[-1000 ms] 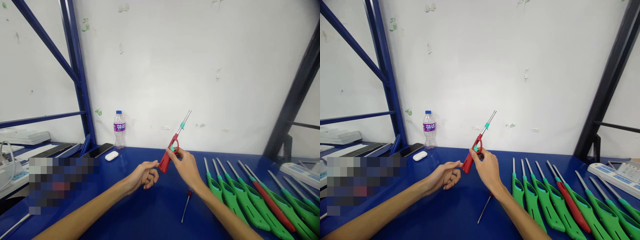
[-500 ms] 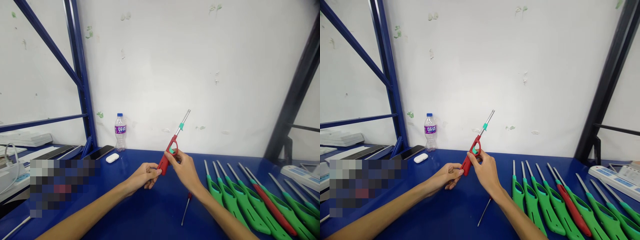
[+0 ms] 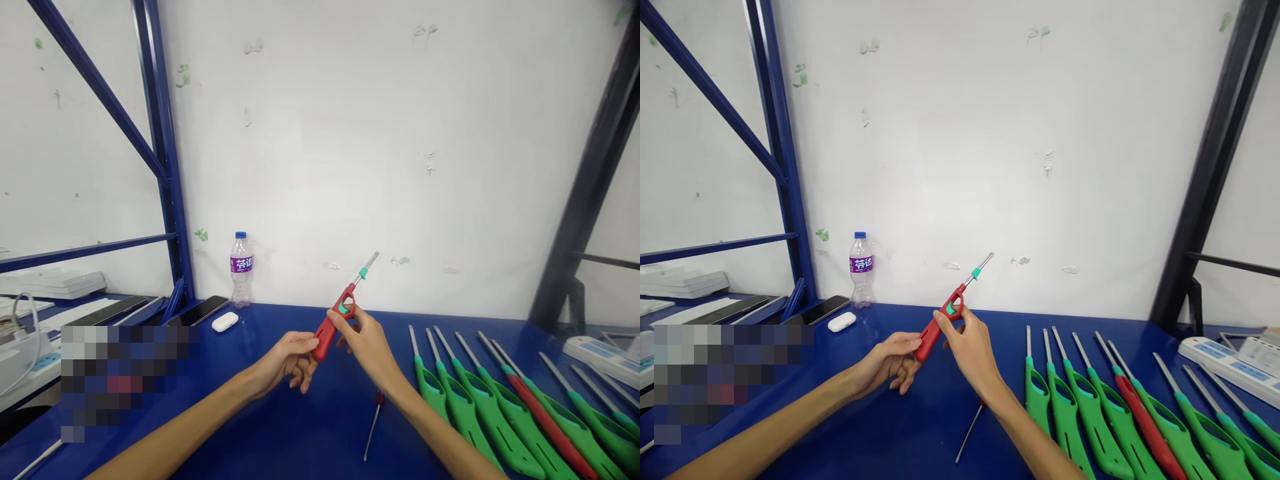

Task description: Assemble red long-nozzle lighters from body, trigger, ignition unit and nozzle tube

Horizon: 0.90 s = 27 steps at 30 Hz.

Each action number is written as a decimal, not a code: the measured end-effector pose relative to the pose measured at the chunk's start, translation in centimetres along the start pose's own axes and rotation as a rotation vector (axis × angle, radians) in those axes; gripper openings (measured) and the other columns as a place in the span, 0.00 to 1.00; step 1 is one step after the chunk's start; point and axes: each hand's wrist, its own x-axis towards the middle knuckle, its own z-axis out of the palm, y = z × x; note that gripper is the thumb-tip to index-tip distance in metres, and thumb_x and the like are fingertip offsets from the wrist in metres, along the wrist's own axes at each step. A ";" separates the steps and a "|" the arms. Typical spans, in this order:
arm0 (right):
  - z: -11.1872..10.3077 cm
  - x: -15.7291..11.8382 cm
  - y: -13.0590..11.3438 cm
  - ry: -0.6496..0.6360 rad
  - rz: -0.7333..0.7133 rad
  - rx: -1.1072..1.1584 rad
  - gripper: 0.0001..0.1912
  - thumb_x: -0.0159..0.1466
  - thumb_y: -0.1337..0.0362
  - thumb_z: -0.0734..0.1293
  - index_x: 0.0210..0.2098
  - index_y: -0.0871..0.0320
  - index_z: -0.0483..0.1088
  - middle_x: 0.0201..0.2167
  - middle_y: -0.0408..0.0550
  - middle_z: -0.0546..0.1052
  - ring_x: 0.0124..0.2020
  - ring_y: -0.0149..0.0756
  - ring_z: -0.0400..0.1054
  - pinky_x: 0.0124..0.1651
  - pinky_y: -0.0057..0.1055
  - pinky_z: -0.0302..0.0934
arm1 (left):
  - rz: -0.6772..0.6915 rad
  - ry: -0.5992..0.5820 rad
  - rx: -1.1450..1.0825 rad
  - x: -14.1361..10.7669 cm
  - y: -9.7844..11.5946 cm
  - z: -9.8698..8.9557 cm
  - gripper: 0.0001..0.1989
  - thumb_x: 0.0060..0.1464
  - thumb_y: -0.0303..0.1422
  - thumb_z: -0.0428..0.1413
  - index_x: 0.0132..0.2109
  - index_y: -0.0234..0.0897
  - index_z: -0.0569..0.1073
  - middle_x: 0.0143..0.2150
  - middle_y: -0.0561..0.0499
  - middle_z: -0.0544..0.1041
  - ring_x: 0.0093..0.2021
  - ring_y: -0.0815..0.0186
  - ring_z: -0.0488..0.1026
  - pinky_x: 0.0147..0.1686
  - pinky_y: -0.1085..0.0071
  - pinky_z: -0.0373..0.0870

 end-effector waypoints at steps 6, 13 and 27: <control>0.2 -0.8 -0.7 -0.136 -0.114 -0.042 0.19 0.66 0.44 0.62 0.36 0.53 0.71 0.23 0.42 0.76 0.17 0.35 0.66 0.25 0.31 0.58 | 0.005 -0.089 -0.008 -0.4 0.2 0.3 0.19 0.56 0.44 0.58 0.45 0.31 0.70 0.30 0.42 0.79 0.22 0.65 0.77 0.15 0.81 0.58; 0.0 -0.7 0.1 0.017 -0.149 -0.343 0.20 0.71 0.47 0.55 0.39 0.51 0.71 0.22 0.44 0.75 0.23 0.40 0.69 0.30 0.31 0.52 | 0.072 -0.030 -0.013 -0.2 0.3 0.1 0.18 0.59 0.43 0.57 0.45 0.31 0.68 0.32 0.39 0.81 0.20 0.67 0.76 0.14 0.82 0.59; 0.2 -1.8 -0.7 0.003 -0.402 -0.429 0.14 0.70 0.50 0.60 0.48 0.51 0.66 0.29 0.41 0.78 0.20 0.33 0.66 0.29 0.30 0.52 | 0.209 0.347 0.151 0.0 1.0 -0.5 0.19 0.54 0.43 0.62 0.41 0.28 0.74 0.39 0.41 0.79 0.17 0.72 0.72 0.12 0.80 0.55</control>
